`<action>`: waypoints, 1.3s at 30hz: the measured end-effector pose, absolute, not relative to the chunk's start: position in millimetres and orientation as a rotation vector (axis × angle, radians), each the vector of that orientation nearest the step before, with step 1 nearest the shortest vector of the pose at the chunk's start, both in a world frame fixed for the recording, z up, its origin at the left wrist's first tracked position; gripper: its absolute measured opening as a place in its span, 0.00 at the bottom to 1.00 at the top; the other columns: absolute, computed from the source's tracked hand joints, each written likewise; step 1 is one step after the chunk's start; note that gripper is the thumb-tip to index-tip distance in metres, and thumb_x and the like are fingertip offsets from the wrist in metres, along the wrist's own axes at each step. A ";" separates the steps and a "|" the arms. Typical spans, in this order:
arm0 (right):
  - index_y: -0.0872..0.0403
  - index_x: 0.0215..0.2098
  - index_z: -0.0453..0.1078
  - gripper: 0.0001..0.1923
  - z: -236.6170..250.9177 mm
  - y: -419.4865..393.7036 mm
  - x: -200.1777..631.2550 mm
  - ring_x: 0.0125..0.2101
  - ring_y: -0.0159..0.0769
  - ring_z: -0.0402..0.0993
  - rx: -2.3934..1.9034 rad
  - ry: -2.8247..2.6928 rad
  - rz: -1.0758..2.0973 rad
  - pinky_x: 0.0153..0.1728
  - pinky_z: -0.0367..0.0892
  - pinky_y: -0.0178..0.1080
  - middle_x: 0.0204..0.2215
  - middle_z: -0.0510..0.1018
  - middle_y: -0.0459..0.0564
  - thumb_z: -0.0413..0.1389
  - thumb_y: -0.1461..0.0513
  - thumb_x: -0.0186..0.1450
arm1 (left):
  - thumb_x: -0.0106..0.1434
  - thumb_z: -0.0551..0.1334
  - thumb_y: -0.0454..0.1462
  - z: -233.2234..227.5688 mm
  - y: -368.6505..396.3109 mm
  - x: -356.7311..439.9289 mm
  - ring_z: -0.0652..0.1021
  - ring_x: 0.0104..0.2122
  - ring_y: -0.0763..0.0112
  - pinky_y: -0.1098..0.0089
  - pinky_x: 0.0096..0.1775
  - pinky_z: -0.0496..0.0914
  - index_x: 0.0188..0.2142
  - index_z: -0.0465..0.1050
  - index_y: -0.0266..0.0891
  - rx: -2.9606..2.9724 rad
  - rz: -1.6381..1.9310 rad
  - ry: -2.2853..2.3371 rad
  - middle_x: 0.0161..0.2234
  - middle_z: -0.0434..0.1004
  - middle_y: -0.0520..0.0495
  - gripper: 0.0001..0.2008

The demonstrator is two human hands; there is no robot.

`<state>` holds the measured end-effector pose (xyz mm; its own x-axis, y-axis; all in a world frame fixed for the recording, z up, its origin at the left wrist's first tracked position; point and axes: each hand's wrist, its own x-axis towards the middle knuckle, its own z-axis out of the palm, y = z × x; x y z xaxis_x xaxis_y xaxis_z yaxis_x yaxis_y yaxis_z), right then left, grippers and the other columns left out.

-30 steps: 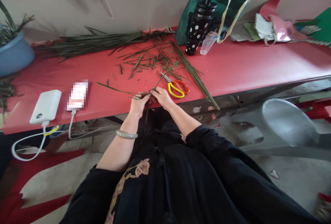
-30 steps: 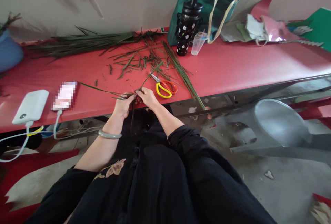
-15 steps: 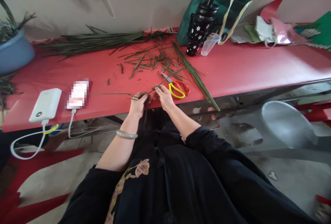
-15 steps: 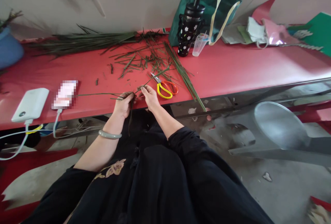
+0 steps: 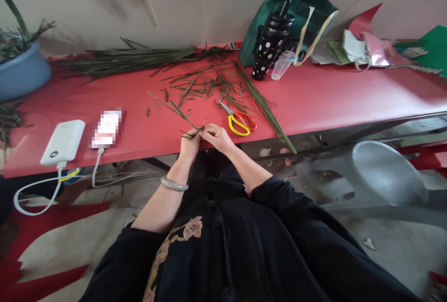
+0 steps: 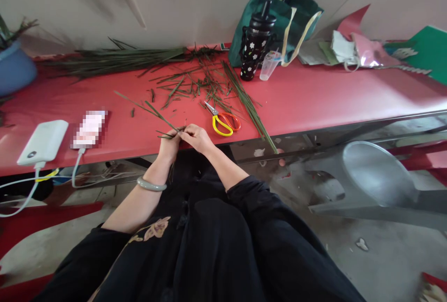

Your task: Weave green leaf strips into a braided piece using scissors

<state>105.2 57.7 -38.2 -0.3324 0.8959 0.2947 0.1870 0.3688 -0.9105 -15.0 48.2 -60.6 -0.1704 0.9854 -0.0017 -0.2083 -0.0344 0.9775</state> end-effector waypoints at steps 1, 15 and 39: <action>0.56 0.19 0.63 0.14 -37.0 57.6 106.5 0.28 0.27 0.63 -0.979 -1.811 0.980 0.32 0.60 0.32 0.24 0.65 0.45 0.52 0.56 0.58 | 0.46 0.65 0.38 -61.0 48.4 -15.0 0.75 0.30 0.70 0.67 0.37 0.69 0.30 0.76 0.35 0.997 1.426 1.157 0.27 0.76 0.48 0.11; 0.55 0.16 0.59 0.14 -34.5 57.4 102.2 0.26 0.26 0.62 -1.208 -1.861 0.832 0.31 0.58 0.31 0.22 0.63 0.44 0.50 0.61 0.58 | 0.47 0.64 0.37 -62.2 52.2 -15.9 0.75 0.30 0.68 0.68 0.36 0.68 0.30 0.76 0.36 1.026 1.359 1.197 0.25 0.76 0.48 0.10; 0.55 0.27 0.68 0.09 -42.1 60.0 108.0 0.28 0.28 0.65 -1.193 -1.867 0.870 0.32 0.59 0.32 0.27 0.71 0.45 0.53 0.57 0.58 | 0.49 0.60 0.32 -65.1 48.3 -11.5 0.75 0.31 0.71 0.70 0.36 0.68 0.35 0.73 0.37 1.047 1.597 1.396 0.31 0.75 0.48 0.11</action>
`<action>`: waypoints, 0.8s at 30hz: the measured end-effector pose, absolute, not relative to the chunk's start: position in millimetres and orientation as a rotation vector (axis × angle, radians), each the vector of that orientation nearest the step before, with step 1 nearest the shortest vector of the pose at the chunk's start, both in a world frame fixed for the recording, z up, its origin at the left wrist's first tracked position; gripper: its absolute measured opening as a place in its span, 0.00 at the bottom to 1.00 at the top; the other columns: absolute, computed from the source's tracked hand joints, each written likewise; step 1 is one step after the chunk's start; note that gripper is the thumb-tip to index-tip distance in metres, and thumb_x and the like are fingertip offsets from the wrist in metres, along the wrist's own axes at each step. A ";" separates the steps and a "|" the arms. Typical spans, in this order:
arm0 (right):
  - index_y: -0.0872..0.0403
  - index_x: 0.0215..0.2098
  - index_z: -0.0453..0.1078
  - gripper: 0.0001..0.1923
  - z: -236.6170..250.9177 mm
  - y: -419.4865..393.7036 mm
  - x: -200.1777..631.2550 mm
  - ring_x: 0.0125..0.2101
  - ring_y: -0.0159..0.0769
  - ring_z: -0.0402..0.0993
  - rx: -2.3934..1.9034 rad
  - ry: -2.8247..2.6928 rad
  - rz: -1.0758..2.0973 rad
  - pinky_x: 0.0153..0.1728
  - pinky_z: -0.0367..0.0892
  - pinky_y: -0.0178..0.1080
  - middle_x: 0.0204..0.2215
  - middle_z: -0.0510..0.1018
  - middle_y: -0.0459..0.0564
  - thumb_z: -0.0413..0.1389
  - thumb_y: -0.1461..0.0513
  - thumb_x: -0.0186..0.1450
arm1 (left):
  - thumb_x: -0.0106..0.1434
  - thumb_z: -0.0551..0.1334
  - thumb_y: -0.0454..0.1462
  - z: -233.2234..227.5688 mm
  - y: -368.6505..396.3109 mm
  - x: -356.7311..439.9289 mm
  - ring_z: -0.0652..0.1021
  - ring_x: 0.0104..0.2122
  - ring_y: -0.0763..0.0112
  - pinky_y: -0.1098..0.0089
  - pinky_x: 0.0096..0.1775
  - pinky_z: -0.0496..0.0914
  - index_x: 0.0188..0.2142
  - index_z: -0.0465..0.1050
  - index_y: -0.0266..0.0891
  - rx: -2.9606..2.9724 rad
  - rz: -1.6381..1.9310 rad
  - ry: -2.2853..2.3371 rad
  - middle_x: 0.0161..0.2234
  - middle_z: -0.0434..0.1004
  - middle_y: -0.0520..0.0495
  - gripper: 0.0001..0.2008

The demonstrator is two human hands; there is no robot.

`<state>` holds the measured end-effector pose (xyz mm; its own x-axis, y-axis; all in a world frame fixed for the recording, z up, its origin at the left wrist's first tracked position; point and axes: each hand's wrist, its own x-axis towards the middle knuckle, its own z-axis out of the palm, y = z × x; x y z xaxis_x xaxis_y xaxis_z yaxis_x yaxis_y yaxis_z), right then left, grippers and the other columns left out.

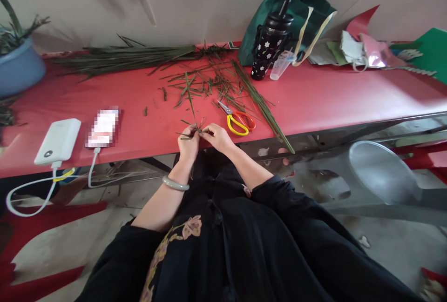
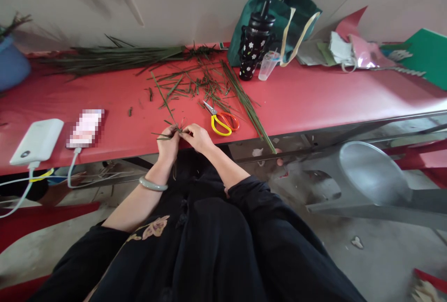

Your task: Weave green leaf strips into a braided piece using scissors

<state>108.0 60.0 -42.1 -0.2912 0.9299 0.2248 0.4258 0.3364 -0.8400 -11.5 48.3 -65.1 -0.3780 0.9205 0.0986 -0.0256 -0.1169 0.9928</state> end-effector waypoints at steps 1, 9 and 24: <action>0.55 0.29 0.69 0.08 -42.3 60.3 107.9 0.30 0.28 0.66 -1.186 -1.853 0.896 0.33 0.59 0.32 0.28 0.72 0.46 0.54 0.58 0.58 | 0.49 0.61 0.33 -64.0 48.6 -11.6 0.74 0.30 0.72 0.71 0.34 0.69 0.35 0.73 0.36 0.976 1.616 1.367 0.30 0.75 0.49 0.12; 0.57 0.33 0.69 0.08 -46.1 62.5 102.7 0.25 0.28 0.69 -1.202 -1.571 1.210 0.30 0.66 0.33 0.26 0.74 0.45 0.53 0.61 0.57 | 0.41 0.68 0.37 -55.2 48.7 -18.2 0.72 0.21 0.77 0.75 0.26 0.67 0.31 0.72 0.35 0.731 1.607 1.046 0.23 0.73 0.52 0.16; 0.56 0.44 0.62 0.19 -43.2 59.3 99.1 0.26 0.29 0.70 -0.749 -1.326 1.640 0.38 0.68 0.39 0.28 0.74 0.44 0.53 0.64 0.52 | 0.41 0.68 0.32 -50.4 45.3 -30.4 0.71 0.19 0.79 0.77 0.23 0.66 0.25 0.71 0.35 0.738 1.347 0.823 0.21 0.73 0.52 0.10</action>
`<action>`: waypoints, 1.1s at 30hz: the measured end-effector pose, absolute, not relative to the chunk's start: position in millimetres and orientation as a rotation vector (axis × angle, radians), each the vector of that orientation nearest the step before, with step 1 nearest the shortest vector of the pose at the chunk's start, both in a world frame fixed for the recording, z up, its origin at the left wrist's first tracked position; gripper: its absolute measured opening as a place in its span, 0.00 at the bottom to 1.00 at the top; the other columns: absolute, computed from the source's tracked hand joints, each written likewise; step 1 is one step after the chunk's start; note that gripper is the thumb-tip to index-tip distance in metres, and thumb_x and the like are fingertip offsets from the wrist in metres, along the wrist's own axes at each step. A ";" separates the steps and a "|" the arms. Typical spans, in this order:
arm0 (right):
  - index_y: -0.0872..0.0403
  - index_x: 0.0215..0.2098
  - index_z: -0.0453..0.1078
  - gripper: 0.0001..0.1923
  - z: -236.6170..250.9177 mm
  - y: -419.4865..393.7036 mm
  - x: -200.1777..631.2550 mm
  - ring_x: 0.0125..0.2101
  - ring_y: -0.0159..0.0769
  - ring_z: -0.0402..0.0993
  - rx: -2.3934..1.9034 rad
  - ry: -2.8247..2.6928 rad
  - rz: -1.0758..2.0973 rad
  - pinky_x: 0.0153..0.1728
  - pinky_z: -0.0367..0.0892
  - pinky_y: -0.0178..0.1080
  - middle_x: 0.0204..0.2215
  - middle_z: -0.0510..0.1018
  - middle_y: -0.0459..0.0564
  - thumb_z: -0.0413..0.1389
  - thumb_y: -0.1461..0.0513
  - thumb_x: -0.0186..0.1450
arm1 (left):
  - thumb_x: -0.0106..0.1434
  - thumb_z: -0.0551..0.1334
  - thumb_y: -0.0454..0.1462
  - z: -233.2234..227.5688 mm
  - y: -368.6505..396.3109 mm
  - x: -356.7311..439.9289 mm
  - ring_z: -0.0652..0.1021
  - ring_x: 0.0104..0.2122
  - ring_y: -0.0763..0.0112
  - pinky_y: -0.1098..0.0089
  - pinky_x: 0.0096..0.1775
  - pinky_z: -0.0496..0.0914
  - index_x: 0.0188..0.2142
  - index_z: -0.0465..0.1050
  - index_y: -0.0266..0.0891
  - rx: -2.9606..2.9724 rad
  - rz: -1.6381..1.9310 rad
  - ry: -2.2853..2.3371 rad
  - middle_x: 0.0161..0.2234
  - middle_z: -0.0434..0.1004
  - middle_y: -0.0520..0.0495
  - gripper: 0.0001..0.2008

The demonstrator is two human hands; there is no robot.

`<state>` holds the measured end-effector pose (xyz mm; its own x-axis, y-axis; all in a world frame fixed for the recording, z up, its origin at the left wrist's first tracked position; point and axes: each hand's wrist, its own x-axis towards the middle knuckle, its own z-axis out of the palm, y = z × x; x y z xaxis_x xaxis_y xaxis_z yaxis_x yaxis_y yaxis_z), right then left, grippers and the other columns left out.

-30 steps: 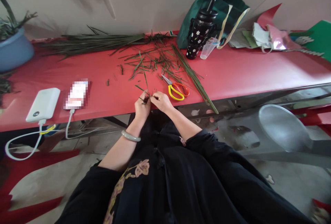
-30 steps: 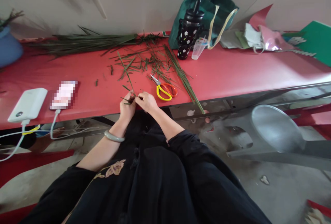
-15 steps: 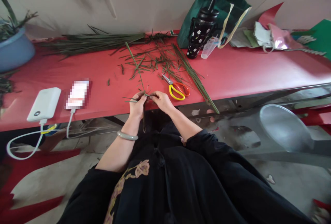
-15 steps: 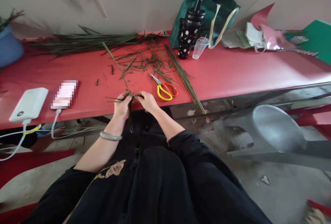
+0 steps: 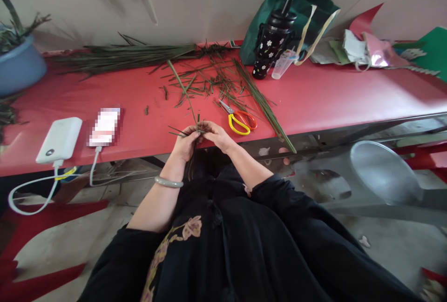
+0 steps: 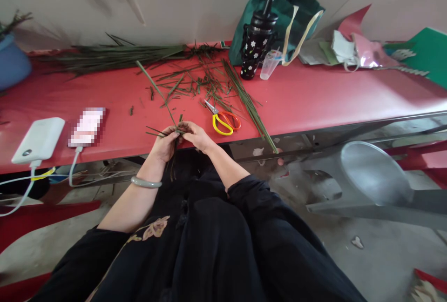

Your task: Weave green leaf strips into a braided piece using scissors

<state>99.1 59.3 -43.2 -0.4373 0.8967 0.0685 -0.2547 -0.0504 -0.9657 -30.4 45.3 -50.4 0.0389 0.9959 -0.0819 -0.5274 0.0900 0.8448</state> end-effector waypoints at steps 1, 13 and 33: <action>0.55 0.43 0.63 0.19 -43.6 58.8 98.5 0.27 0.29 0.70 -0.751 -1.309 1.635 0.38 0.68 0.38 0.29 0.74 0.45 0.53 0.64 0.52 | 0.41 0.68 0.32 -51.1 45.4 -30.6 0.71 0.19 0.80 0.77 0.23 0.66 0.25 0.71 0.35 0.738 1.353 0.821 0.21 0.72 0.52 0.10; 0.56 0.32 0.67 0.13 -53.2 63.2 98.0 0.26 0.26 0.68 -0.944 -1.099 1.387 0.30 0.66 0.32 0.24 0.72 0.42 0.57 0.56 0.52 | 0.42 0.69 0.32 -48.9 46.5 -15.1 0.73 0.19 0.79 0.77 0.25 0.66 0.55 0.53 0.46 0.633 1.601 0.944 0.22 0.71 0.59 0.41; 0.55 0.32 0.64 0.18 -48.4 60.8 100.4 0.23 0.24 0.68 -0.954 -1.000 1.418 0.26 0.66 0.30 0.25 0.72 0.42 0.58 0.52 0.50 | 0.48 0.66 0.36 -57.0 48.6 -12.0 0.76 0.30 0.74 0.71 0.36 0.70 0.52 0.56 0.44 0.680 1.608 1.039 0.31 0.75 0.52 0.33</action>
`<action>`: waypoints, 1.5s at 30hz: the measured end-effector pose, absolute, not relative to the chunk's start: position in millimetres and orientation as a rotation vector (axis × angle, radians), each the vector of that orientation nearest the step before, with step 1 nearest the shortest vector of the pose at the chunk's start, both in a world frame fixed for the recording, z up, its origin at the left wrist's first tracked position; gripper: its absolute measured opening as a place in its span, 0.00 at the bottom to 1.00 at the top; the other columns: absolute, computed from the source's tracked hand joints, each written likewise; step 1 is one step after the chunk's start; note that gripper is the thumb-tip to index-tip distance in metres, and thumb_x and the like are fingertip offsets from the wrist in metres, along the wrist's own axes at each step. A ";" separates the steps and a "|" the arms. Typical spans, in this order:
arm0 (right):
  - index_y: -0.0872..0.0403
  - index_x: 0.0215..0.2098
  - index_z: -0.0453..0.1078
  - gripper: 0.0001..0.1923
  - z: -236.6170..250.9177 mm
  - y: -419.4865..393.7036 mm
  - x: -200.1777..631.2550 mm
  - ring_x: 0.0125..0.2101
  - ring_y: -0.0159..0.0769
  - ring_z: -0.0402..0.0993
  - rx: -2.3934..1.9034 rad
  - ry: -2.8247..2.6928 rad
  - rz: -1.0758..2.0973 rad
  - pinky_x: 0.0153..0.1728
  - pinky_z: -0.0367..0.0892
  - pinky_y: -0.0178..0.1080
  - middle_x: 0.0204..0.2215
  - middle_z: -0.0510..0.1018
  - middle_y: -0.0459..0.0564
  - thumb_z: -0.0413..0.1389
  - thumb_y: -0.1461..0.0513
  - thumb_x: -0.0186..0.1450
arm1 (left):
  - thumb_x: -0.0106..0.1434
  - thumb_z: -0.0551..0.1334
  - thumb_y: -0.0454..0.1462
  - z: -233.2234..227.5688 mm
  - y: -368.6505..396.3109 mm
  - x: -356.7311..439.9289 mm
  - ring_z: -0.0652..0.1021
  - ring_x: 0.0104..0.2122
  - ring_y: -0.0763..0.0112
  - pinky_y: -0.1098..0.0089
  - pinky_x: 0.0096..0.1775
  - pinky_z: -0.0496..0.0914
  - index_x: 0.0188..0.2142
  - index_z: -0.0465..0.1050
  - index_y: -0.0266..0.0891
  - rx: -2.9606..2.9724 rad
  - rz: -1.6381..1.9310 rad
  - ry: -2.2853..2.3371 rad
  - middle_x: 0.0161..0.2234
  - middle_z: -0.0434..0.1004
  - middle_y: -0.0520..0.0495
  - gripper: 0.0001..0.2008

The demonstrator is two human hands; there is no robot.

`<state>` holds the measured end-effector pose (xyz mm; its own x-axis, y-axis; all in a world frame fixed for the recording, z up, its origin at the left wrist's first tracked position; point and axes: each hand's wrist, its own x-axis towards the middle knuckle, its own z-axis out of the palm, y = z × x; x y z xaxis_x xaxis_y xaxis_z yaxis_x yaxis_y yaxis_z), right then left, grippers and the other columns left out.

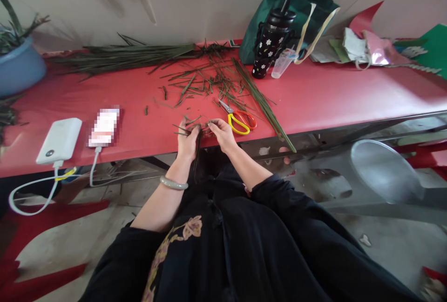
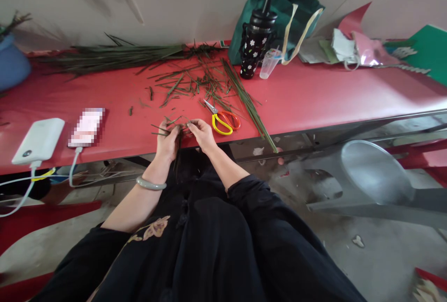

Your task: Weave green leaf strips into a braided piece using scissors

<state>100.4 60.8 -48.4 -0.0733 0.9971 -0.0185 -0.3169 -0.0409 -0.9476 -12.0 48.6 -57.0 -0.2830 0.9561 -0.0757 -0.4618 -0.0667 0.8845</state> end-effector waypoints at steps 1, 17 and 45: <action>0.55 0.32 0.64 0.17 -49.2 60.6 100.5 0.23 0.24 0.67 -0.959 -1.035 1.416 0.26 0.66 0.30 0.24 0.71 0.42 0.58 0.52 0.51 | 0.47 0.66 0.36 -57.6 48.5 -11.9 0.76 0.29 0.75 0.72 0.35 0.70 0.49 0.60 0.41 0.727 1.590 1.050 0.30 0.75 0.52 0.29; 0.54 0.42 0.63 0.18 -54.9 66.8 99.4 0.27 0.26 0.69 -0.970 -1.350 1.420 0.32 0.68 0.33 0.31 0.72 0.43 0.48 0.66 0.52 | 0.41 0.70 0.41 -50.1 41.0 -19.7 0.69 0.17 0.79 0.76 0.20 0.63 0.26 0.73 0.35 0.798 1.373 0.966 0.19 0.71 0.52 0.14; 0.57 0.31 0.68 0.09 -52.6 66.3 108.9 0.27 0.28 0.67 -1.109 -1.564 1.142 0.33 0.62 0.33 0.24 0.72 0.43 0.50 0.64 0.53 | 0.43 0.68 0.39 -51.6 40.9 -20.9 0.70 0.17 0.79 0.76 0.19 0.65 0.30 0.70 0.36 0.846 1.339 0.993 0.22 0.72 0.53 0.15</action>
<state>108.9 66.3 -52.6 -0.2152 0.9660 0.1432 0.1580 0.1792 -0.9711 -20.9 40.9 -51.6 -0.0296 0.9956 -0.0885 -0.3735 0.0712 0.9249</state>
